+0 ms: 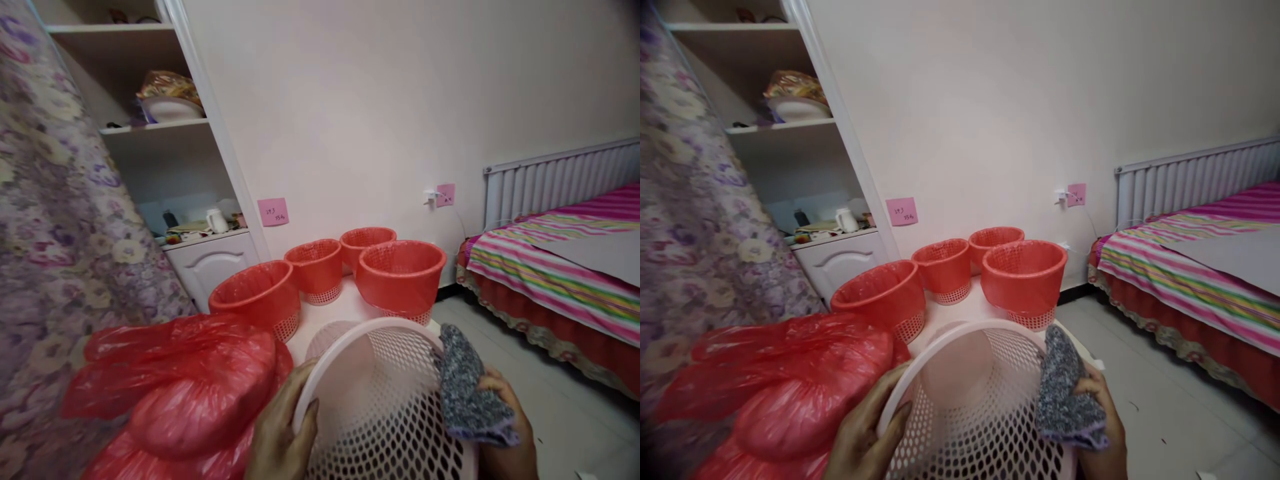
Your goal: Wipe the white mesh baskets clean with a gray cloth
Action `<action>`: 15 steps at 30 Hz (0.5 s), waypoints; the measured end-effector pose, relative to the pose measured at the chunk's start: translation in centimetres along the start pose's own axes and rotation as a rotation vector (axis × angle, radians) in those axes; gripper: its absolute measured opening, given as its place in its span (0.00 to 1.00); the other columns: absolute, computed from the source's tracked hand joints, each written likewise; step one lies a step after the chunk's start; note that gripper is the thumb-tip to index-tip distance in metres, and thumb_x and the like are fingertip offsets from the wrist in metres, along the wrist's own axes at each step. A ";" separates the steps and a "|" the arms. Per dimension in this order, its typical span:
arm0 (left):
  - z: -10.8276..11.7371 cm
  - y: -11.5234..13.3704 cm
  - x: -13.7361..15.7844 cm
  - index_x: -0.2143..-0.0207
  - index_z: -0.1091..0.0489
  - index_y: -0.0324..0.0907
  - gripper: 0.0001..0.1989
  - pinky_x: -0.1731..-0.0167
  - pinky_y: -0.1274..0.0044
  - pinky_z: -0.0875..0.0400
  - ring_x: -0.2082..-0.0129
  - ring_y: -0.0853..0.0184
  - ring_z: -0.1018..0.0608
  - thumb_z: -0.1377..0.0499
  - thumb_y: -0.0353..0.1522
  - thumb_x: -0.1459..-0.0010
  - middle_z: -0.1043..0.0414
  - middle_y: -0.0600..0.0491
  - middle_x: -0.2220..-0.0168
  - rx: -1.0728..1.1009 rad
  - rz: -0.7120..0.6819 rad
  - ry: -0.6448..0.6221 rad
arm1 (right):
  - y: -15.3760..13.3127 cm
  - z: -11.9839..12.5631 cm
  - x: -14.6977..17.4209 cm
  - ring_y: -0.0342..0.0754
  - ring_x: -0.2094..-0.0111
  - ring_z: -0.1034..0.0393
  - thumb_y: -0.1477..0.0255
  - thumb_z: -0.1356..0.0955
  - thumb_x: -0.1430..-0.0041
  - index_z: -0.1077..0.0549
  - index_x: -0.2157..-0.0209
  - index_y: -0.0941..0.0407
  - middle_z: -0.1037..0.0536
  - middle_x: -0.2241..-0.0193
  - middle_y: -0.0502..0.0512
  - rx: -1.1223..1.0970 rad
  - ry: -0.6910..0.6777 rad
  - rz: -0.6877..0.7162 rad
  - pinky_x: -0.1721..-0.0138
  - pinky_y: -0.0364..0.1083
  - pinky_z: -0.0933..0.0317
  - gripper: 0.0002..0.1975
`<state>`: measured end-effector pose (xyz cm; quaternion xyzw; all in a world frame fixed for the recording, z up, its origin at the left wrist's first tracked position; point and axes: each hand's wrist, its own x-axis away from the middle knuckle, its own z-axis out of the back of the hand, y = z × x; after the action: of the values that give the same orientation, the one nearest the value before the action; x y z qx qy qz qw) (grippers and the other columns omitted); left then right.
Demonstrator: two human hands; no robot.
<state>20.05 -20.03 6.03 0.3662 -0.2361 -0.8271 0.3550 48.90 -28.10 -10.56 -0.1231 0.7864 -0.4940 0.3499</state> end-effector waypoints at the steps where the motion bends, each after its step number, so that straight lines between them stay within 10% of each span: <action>1: 0.0 -0.2 0.0 0.43 0.40 0.49 0.22 0.47 0.72 0.34 0.44 0.62 0.31 0.47 0.36 0.40 0.33 0.52 0.43 -0.016 0.003 -0.009 | -1.2 -0.2 -0.7 0.52 0.43 0.42 0.75 0.29 0.56 0.35 0.66 0.50 0.40 0.42 0.49 0.032 -0.037 0.061 0.49 0.43 0.46 0.16; 9: 0.4 2.1 -2.1 0.48 0.33 0.52 0.26 0.44 0.73 0.38 0.46 0.67 0.29 0.49 0.21 0.46 0.29 0.55 0.45 -0.073 -0.138 -0.299 | -8.0 -2.6 -3.3 0.56 0.41 0.45 0.71 0.35 0.44 0.34 0.69 0.51 0.44 0.40 0.56 0.370 -0.565 0.510 0.47 0.51 0.46 0.01; 15: 0.2 0.8 -1.1 0.45 0.35 0.52 0.29 0.44 0.72 0.38 0.45 0.65 0.29 0.49 0.21 0.47 0.30 0.56 0.45 -0.030 -0.114 -0.178 | -3.3 -0.5 -1.3 0.53 0.42 0.43 0.70 0.35 0.45 0.32 0.71 0.51 0.37 0.43 0.51 0.218 -0.282 0.274 0.46 0.48 0.46 0.01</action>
<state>20.73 -19.70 7.13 0.2987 -0.2329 -0.8787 0.2906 49.01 -28.58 -7.03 -0.0445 0.6809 -0.5017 0.5316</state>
